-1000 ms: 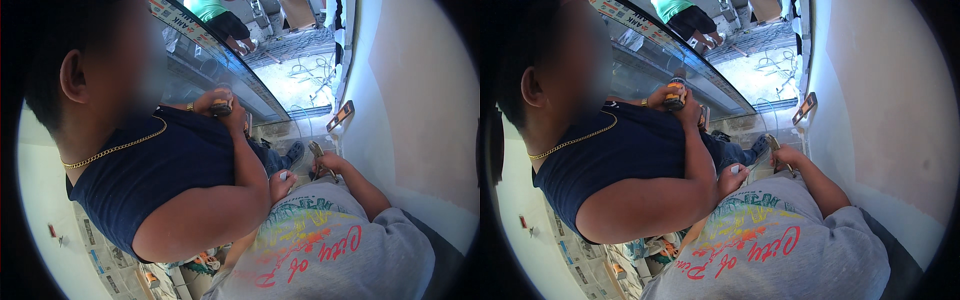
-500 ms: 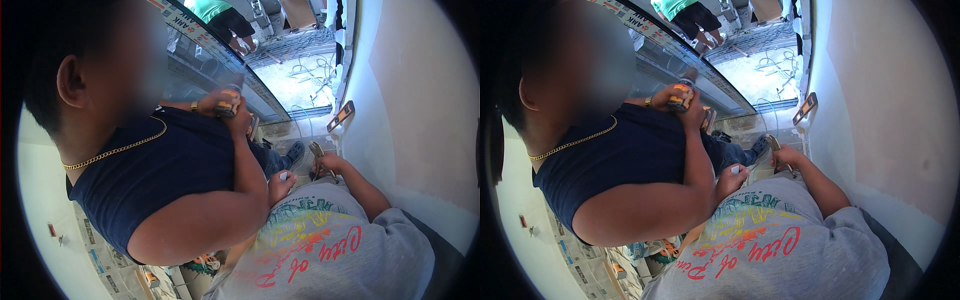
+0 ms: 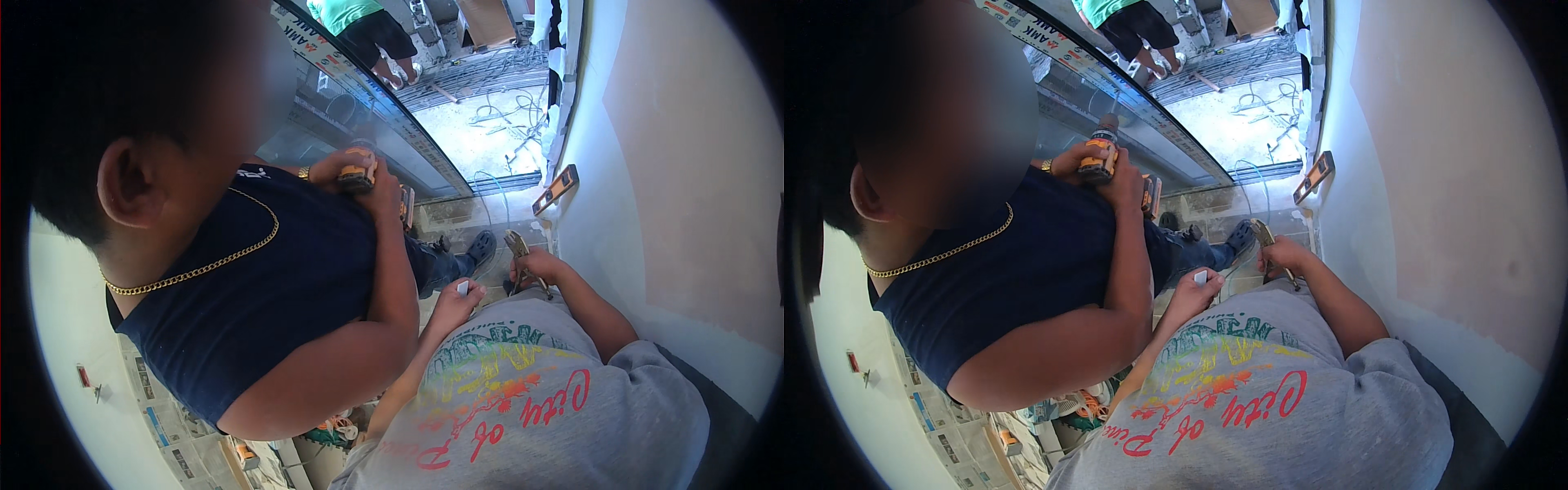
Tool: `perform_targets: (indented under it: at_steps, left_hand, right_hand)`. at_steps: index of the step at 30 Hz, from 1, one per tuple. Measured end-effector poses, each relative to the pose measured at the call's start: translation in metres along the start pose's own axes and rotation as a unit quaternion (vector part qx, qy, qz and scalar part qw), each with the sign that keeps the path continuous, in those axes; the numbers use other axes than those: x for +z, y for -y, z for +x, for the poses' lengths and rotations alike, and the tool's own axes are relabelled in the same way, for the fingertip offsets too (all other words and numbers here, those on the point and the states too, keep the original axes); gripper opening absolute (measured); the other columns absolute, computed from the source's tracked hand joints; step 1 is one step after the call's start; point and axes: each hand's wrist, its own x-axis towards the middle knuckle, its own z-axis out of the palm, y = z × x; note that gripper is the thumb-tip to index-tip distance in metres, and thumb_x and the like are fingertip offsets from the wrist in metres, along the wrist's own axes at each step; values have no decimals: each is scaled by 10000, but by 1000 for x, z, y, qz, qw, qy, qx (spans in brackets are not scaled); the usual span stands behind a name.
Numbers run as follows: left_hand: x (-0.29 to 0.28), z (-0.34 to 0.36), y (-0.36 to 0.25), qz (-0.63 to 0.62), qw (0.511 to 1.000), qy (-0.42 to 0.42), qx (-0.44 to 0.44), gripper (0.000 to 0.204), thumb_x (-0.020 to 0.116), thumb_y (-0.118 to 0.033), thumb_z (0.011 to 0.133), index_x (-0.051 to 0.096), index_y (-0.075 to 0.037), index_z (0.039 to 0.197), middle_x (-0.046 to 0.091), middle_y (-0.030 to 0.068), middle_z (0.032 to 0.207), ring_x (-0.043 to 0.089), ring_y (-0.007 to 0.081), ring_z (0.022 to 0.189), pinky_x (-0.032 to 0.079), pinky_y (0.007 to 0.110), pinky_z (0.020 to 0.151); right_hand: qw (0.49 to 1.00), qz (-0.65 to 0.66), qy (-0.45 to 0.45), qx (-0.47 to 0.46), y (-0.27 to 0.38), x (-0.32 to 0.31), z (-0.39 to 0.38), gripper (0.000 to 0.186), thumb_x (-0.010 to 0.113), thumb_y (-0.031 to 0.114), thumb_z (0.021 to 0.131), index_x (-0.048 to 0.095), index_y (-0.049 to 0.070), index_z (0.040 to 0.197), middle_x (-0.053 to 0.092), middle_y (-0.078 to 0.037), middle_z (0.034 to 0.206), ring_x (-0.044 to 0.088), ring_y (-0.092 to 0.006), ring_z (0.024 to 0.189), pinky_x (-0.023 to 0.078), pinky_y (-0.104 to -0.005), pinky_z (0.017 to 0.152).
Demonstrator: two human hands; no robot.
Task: Measure and align an aluminum window frame using levels and securing it with a drill.
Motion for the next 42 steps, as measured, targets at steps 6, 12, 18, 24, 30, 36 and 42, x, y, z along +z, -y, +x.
perform_targets:
  at_steps: [6, 12, 18, 24, 30, 36, 42]
  left_hand:
    - [0, 0, -3, -2, 1000, 2, -4, 210, 651, -236, 870, 573, -50, 810, 485, -44, 609, 404, 41, 555, 341, 242, 504]
    - [0, 0, -2, 2, 1000, 0, 1, 203, 647, -233, 877, 584, -50, 818, 492, -40, 612, 414, 44, 558, 344, 245, 504]
    - [-1, 2, 3, 12, 1000, 1, 20, 210, 653, -236, 876, 581, -48, 815, 497, -42, 619, 425, 43, 571, 358, 242, 518]
    - [-1, 2, 4, -8, 1000, 6, 13, 209, 650, -232, 877, 584, -44, 813, 505, -37, 631, 432, 44, 584, 364, 241, 529]
    - [-1, 1, -1, -15, 1000, 9, -11, 201, 644, -220, 880, 590, -36, 818, 510, -37, 631, 432, 42, 581, 360, 239, 524]
    - [-1, 1, -1, -22, 1000, 14, -10, 202, 640, -217, 886, 591, -34, 814, 500, -39, 607, 425, 40, 560, 354, 244, 507]
    - [0, 3, 4, -23, 1000, 9, 0, 201, 642, -216, 886, 589, -39, 807, 487, -42, 590, 411, 40, 537, 335, 250, 484]
  right_hand:
    - [1000, 23, -13, 12, -3, 0, 3, 177, 553, 139, 802, 604, 18, 921, 653, -92, 861, 651, -217, 809, 551, -370, 681]
    - [1000, 21, -15, 12, -6, 0, 3, 189, 556, 147, 808, 600, 17, 938, 656, -96, 871, 653, -222, 817, 554, -365, 686]
    - [1000, 2, 0, 6, -3, -1, 0, 188, 554, 155, 812, 600, 19, 933, 655, -98, 870, 652, -221, 825, 554, -364, 694]
    - [1000, -10, 0, 11, -5, -1, 3, 182, 545, 144, 802, 602, 21, 922, 654, -94, 867, 649, -216, 819, 552, -371, 700]
    - [1000, -15, 10, 1, -5, -2, 3, 173, 532, 130, 797, 608, 14, 900, 653, -95, 864, 647, -212, 813, 554, -366, 690]
    - [1000, 6, 2, -1, -6, -2, 2, 177, 543, 142, 799, 611, 8, 893, 654, -101, 867, 650, -216, 811, 559, -358, 681]
    - [1000, 8, -10, 8, 0, 0, -4, 198, 553, 153, 806, 599, 13, 939, 653, -95, 871, 654, -218, 826, 558, -360, 685]
